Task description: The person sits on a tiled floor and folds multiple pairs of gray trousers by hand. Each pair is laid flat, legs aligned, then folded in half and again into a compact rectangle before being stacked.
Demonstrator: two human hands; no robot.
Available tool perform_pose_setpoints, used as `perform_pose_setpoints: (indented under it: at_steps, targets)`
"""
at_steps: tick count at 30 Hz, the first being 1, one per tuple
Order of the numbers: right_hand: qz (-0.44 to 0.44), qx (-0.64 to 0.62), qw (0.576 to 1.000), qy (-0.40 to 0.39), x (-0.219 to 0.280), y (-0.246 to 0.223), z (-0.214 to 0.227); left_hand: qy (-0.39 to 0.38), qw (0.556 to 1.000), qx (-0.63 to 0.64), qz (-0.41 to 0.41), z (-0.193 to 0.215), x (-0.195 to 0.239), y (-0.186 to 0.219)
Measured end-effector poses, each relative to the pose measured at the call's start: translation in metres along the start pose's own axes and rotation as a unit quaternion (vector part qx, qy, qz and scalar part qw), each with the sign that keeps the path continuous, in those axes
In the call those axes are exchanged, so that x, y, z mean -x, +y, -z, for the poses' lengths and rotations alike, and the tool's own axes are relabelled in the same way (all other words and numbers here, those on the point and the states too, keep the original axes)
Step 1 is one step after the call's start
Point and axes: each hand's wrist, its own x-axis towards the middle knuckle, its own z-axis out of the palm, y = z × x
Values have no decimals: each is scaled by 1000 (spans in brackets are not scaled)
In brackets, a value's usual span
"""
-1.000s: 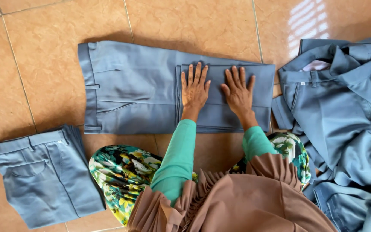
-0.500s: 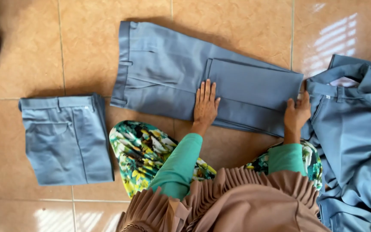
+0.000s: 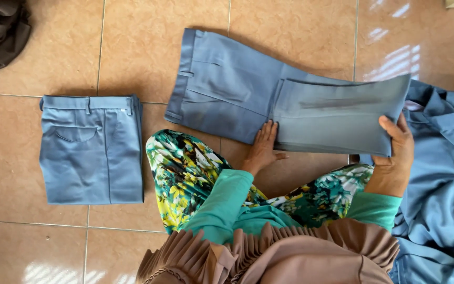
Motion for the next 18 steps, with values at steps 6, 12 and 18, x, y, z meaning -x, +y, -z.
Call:
perform_pose_setpoints:
  at_steps: [6,12,18]
  targets:
    - [82,18,995,-54,38,-49,-94,203,962,179,-36,-114,-13,26]
    - [74,148,979,-117,-5,50,-173,244,878,365,192,-149,12,26]
    - [77,319,923,-200,10,150,-217,213,691,566,396,-149,5,21]
